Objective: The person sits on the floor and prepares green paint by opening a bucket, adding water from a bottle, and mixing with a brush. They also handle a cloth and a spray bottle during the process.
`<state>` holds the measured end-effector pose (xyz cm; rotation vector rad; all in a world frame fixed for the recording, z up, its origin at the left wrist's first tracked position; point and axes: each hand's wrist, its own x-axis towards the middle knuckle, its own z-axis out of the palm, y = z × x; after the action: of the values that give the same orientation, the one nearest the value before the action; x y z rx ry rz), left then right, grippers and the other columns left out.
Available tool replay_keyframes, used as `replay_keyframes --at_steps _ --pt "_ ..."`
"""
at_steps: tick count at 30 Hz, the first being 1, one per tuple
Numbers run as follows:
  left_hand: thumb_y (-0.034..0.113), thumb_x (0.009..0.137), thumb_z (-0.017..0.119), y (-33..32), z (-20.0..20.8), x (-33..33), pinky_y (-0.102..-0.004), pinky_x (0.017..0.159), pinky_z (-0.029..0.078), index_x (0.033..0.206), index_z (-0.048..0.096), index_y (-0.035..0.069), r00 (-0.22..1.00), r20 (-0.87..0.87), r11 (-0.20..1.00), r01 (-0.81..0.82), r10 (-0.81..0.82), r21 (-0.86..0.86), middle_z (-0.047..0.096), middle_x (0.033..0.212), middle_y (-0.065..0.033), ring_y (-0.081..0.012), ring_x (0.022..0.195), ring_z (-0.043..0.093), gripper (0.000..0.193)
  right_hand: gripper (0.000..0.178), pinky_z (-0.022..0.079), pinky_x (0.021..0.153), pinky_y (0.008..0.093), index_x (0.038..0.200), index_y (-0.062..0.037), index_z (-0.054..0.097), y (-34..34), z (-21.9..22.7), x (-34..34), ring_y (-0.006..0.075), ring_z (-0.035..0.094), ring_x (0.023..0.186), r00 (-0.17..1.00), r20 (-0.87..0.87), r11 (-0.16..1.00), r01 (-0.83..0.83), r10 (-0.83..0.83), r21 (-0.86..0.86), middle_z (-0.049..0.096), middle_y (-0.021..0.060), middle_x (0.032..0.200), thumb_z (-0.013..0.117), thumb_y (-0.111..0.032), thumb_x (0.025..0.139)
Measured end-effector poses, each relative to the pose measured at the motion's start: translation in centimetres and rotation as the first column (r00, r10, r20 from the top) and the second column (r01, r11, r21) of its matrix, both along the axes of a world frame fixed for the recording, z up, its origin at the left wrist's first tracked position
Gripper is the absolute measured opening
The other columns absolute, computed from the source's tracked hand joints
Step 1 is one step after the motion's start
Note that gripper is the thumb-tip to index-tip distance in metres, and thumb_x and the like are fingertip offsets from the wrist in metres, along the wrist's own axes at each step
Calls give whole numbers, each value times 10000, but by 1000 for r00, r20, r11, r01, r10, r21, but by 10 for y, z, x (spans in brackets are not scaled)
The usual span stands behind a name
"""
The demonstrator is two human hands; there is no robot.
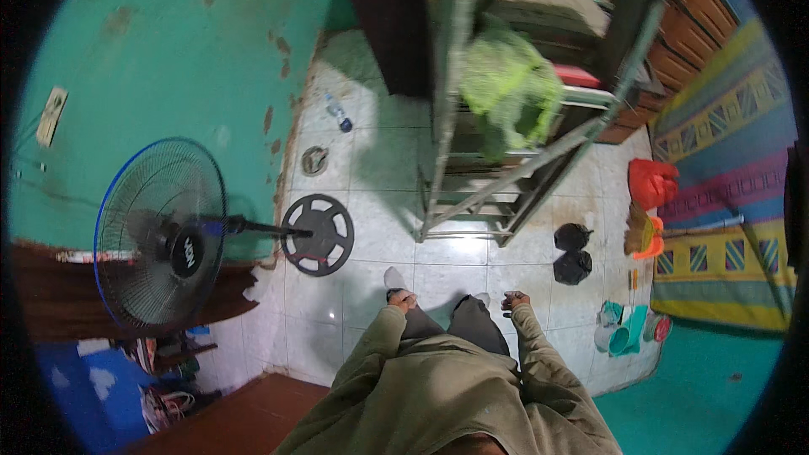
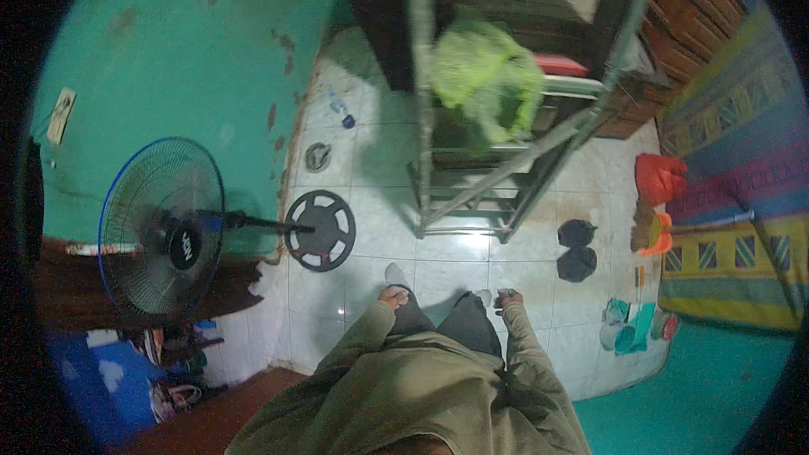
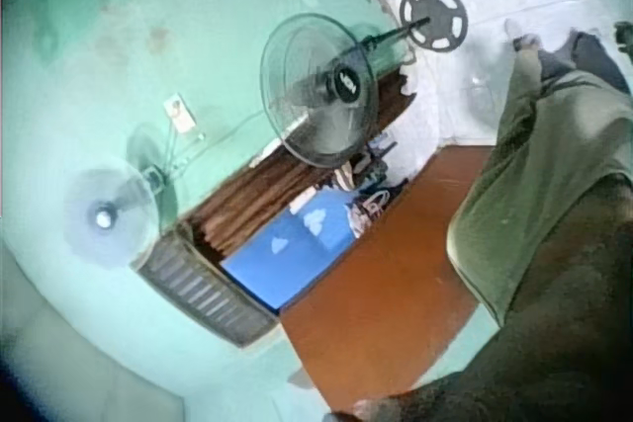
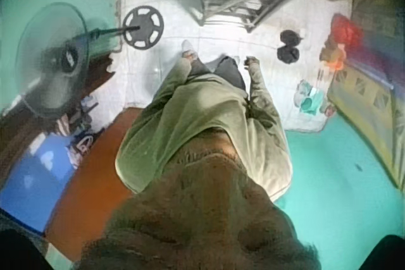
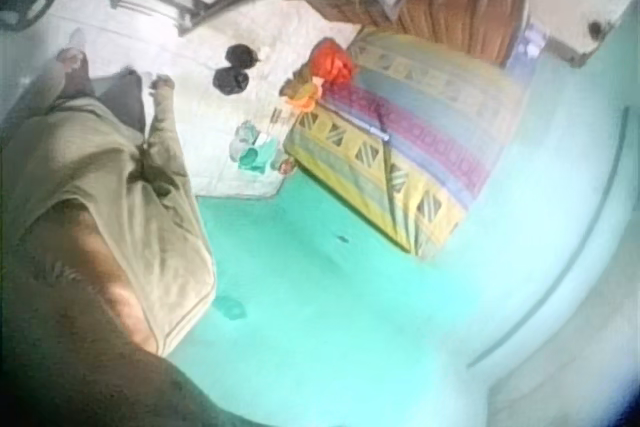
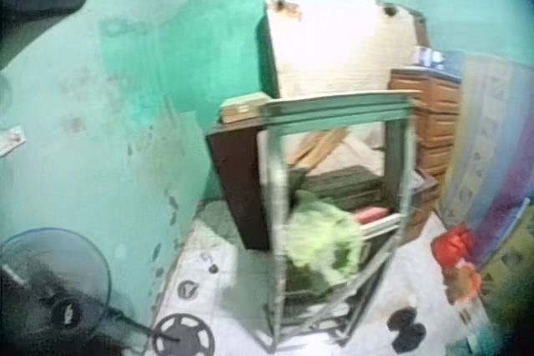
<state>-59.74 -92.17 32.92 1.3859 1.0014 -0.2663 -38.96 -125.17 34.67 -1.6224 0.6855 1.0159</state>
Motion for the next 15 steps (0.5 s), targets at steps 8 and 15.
replay_keyframes --at_steps 8,15 --pt "190 866 634 114 30 -88 -291 587 465 893 656 12 969 209 975 -165 133 147 619 703 -51 -116 619 546 182 127 499 502 419 993 -159 610 215 -10 -34 228 640 615 890 125 893 -446 437 54 665 94 771 545 -239 919" --pt "236 856 649 179 22 -144 -279 524 435 909 646 17 928 50 929 -370 368 24 605 684 -23 -109 579 530 225 162 486 501 386 1007 -113 624 314 -123 -86 227 627 579 853 -119 854 -482 509 195 659 88 740 504 -192 932"
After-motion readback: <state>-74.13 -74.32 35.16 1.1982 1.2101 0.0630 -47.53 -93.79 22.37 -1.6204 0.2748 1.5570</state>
